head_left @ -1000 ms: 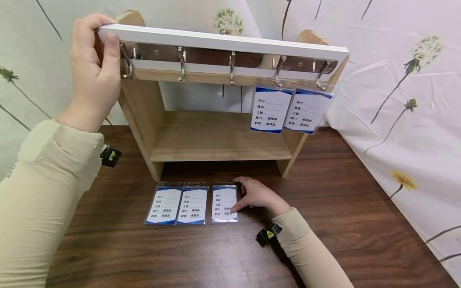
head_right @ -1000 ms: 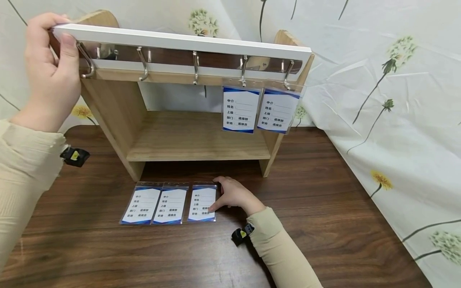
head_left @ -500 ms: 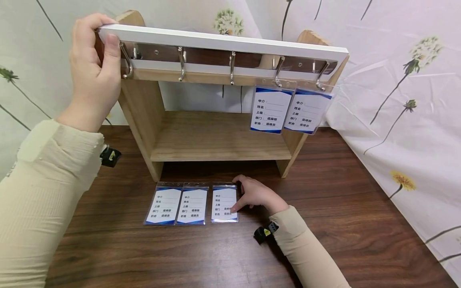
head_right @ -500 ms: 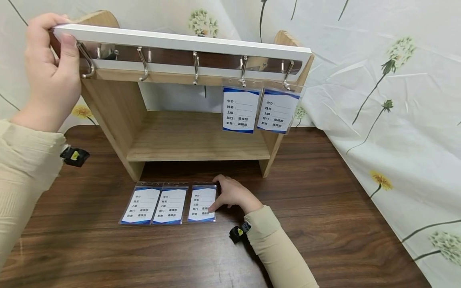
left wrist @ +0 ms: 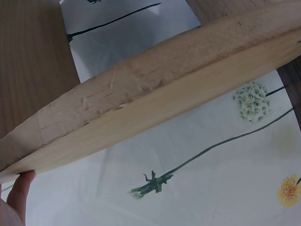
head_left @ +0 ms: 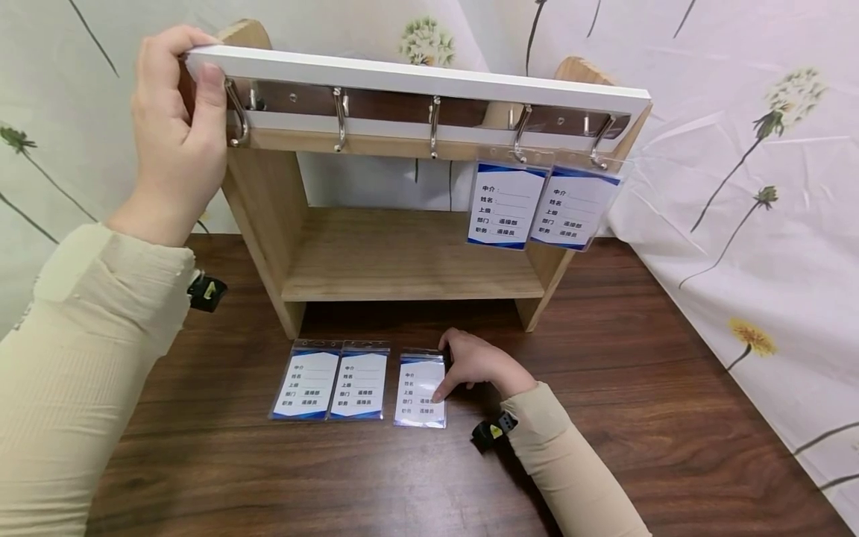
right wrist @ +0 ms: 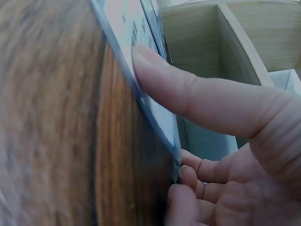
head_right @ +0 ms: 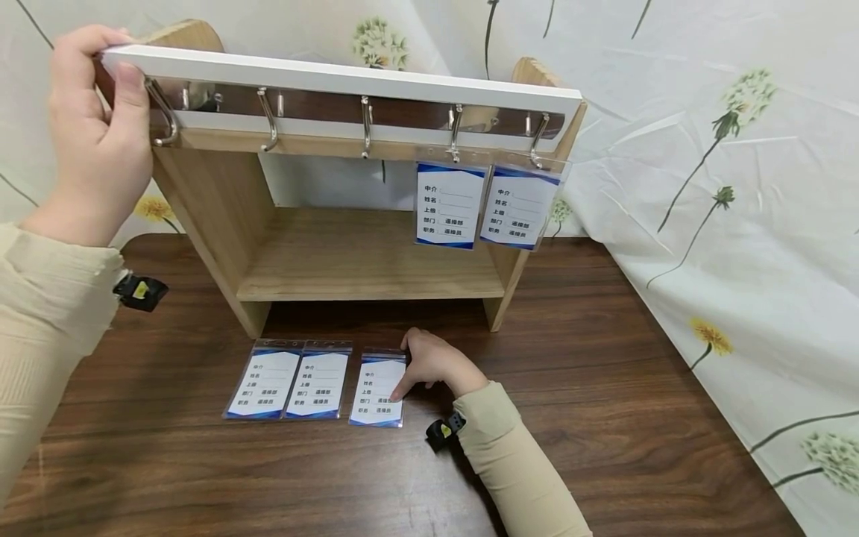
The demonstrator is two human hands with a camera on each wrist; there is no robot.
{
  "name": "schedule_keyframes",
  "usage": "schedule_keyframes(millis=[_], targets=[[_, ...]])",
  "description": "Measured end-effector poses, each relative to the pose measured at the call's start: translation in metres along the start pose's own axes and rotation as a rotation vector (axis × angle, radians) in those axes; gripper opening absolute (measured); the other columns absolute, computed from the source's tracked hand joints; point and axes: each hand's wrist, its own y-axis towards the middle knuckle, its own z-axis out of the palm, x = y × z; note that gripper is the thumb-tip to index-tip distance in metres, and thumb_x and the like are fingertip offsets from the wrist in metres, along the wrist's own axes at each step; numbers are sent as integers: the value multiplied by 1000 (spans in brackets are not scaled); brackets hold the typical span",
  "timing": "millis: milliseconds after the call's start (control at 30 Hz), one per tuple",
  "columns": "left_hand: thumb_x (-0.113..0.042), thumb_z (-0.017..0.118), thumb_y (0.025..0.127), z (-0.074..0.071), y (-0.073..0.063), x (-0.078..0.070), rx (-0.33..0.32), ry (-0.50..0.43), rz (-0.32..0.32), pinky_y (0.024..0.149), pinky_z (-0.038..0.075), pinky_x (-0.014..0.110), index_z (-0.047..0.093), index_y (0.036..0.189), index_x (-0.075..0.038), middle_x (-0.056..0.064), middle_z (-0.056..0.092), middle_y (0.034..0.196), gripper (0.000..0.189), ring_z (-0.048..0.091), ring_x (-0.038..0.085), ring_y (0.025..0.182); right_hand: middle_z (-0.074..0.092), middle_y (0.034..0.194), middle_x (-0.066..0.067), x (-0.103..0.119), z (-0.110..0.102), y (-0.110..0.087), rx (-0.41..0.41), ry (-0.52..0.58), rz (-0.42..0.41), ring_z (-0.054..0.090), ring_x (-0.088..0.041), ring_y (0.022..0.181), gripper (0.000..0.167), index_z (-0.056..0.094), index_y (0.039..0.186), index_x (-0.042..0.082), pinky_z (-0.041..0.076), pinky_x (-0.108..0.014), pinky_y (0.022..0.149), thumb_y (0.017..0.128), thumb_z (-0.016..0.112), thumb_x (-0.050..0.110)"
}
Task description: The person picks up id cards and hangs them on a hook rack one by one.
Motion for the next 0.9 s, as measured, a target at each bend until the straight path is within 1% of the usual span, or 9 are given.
schedule_keyframes(millis=[67,133,200,233,367,467,567,733,900], targets=[[-12,45,102,0,0,0,0,0,-1,84,30,15,58,123,-7,-22,43,105,25,42,-6,93,55,107,-13,1,0,-1,-2,-8,-3,58,-21,59,77,53,123,3,52,-31,54,62,96,22],[-12,45,102,0,1,-1,-2,0,-1,84,30,15,58,122,-6,-22,43,105,24,42,-6,94,53,118,-13,2,1,-1,-1,-11,-1,58,-21,59,75,54,120,2,52,-31,54,61,96,21],[-12,45,102,0,1,-1,-5,2,0,85,30,15,58,122,-5,-22,43,105,24,42,-6,95,50,124,-14,2,1,-2,0,-14,3,58,-21,59,73,54,117,2,52,-30,54,61,96,21],[-12,45,102,0,1,-1,-8,2,0,85,30,15,58,122,-5,-22,43,104,24,42,-6,94,50,125,-15,3,2,-2,0,-16,4,58,-21,59,72,54,117,2,52,-30,53,61,96,21],[-12,46,102,0,1,0,-12,6,0,84,29,15,59,122,-9,-22,42,103,24,41,-6,92,52,122,-14,4,2,-2,-9,-32,4,58,-21,58,70,54,115,2,52,-31,52,61,96,21],[-12,46,102,0,0,-1,-14,4,-1,85,29,16,60,122,-9,-21,42,103,24,41,-6,93,54,118,-13,5,2,-3,-17,-46,-2,58,-21,58,67,56,114,4,51,-31,52,62,95,21],[-12,46,102,1,0,-1,-16,2,-1,86,29,16,60,121,-8,-21,43,102,24,41,-6,94,56,110,-11,4,1,-3,-23,-47,-6,57,-21,57,62,55,109,6,49,-31,52,63,94,21],[-12,47,102,2,0,0,-14,-16,-3,84,30,16,60,122,-9,-21,43,104,24,41,-5,93,55,94,-9,5,1,-4,-28,10,-23,57,-21,56,59,50,103,9,50,-31,52,64,94,15],[-12,46,102,1,1,0,-17,-37,-11,83,31,16,60,121,-10,-20,44,104,24,42,-4,92,57,93,-10,4,1,-3,-8,112,-49,60,-21,56,60,46,102,8,52,-33,53,64,92,6]])
